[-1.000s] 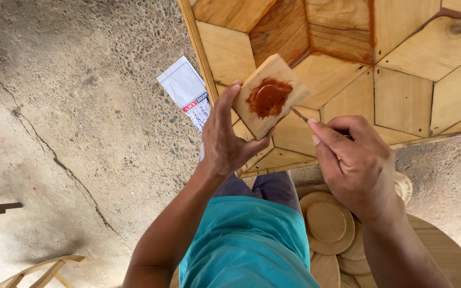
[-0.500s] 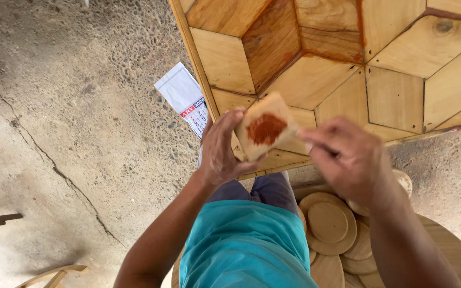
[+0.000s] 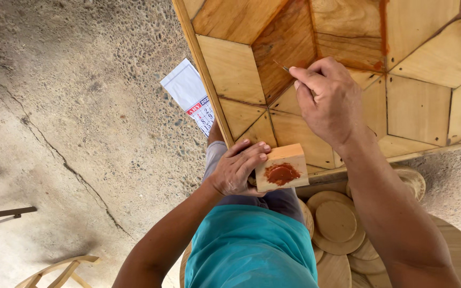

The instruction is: The person applies a reddish stain to the seams of a geometric wooden panel using a small brush, dipping the brush into a block holding the stain. They work along the joints between wood pieces, moving around the panel to reach different sections.

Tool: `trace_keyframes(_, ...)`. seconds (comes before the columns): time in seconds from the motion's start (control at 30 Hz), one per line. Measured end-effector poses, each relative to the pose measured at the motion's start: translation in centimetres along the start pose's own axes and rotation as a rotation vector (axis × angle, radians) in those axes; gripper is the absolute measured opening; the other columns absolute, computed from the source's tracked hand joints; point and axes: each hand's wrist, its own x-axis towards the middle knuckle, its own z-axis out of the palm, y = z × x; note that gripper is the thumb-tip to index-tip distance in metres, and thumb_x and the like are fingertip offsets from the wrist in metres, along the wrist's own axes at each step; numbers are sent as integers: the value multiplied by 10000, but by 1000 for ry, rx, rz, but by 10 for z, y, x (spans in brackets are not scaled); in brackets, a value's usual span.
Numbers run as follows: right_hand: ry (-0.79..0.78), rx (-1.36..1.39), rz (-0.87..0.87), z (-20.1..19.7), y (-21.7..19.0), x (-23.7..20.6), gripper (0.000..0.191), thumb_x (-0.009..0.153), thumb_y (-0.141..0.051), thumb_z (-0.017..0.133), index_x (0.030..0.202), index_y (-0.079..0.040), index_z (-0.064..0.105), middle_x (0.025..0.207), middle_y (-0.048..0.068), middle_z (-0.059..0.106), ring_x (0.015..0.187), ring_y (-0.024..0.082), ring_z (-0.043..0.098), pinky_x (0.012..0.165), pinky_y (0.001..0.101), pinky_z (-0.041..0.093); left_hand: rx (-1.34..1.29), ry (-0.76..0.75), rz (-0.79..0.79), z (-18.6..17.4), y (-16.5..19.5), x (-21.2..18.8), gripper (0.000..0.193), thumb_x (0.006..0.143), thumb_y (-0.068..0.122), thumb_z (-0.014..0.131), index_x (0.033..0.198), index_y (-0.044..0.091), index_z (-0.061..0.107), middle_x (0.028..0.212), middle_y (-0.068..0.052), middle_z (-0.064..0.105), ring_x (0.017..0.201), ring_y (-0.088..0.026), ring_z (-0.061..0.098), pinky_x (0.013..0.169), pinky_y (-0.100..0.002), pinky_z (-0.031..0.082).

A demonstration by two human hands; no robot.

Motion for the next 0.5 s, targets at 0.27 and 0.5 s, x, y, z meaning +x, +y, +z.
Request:
trace_keyframes(0.27,-48,-121,-98,4,-10,14,169,1001,-75,746,1154,-95,815,956,48,663,848,195,630,674,328,514,-15,-6,14,-2,-3,-1,935,828,574,826,1458,22,411,1525,-154,535,1442,-295,531,1263,-460,324)
trace_keyframes(0.5,-45,-180,-113,16,-18,14,158,981,-69,755,1121,-89,825,942,56,657,820,193,614,593,325,477,-30,3,3,-2,-3,-2,950,827,569,834,1476,27,401,1526,-152,533,1441,-290,528,1263,-457,323)
